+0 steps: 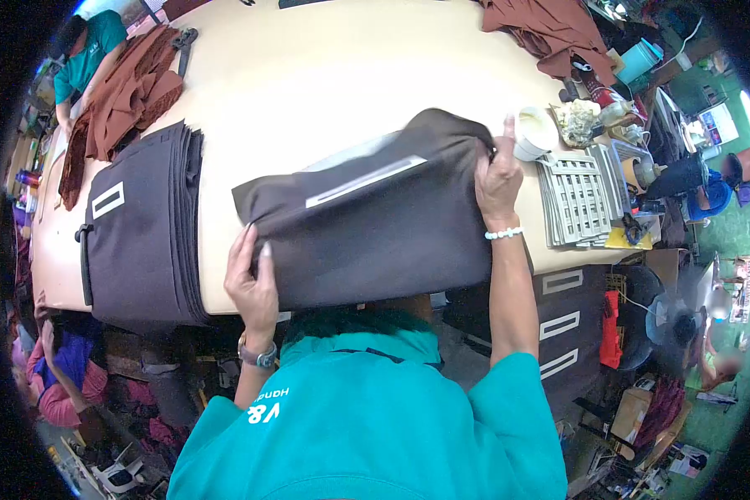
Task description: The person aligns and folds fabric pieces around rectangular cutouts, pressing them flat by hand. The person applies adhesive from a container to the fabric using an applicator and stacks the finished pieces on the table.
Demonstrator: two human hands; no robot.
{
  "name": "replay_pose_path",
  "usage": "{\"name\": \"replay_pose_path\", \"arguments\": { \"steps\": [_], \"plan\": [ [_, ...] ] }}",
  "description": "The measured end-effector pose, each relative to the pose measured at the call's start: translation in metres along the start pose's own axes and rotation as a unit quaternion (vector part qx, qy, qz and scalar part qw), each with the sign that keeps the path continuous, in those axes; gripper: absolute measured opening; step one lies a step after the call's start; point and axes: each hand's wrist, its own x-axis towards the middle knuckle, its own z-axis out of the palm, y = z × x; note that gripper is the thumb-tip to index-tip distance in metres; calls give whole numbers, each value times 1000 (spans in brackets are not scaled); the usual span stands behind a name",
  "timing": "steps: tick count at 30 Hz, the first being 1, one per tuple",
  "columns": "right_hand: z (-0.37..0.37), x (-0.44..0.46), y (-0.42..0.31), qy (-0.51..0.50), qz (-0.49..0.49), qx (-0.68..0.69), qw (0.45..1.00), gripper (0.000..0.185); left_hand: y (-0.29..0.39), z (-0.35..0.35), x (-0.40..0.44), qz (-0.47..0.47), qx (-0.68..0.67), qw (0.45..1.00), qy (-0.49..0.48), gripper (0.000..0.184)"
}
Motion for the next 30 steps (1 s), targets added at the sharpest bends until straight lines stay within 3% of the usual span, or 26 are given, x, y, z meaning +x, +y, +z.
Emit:
{"name": "replay_pose_path", "arguments": {
  "steps": [2,5,6,7,9,12,15,19,24,30],
  "plan": [
    [-6,6,-9,38,8,49,998,66,1,0,-3,-10,-20,1000,20,30],
    [1,2,1,-63,29,-71,995,69,-8,8,-2,-12,45,998,-30,29],
    [5,0,2,-138,96,-93,981,71,-12,12,1,-6,64,996,-58,31],
    [15,-5,9,-97,14,-91,991,69,-12,12,2,-16,74,995,-70,32],
    [16,-7,9,-126,45,-111,985,69,-9,12,2,-42,96,990,-94,35],
    [13,-2,10,-60,-72,-154,984,71,-8,13,3,-28,119,989,-89,40],
    [-17,13,3,-20,-103,-214,971,69,-3,15,2,2,137,987,-88,44],
    [-59,43,31,-69,-55,-348,934,61,-5,19,-1,13,141,987,-79,44],
    [-67,64,57,-269,88,-400,872,74,-8,20,-3,11,127,990,-65,44],
    [-50,66,67,-305,124,-354,875,75,-9,20,-3,11,123,990,-61,45]
  ]
}}
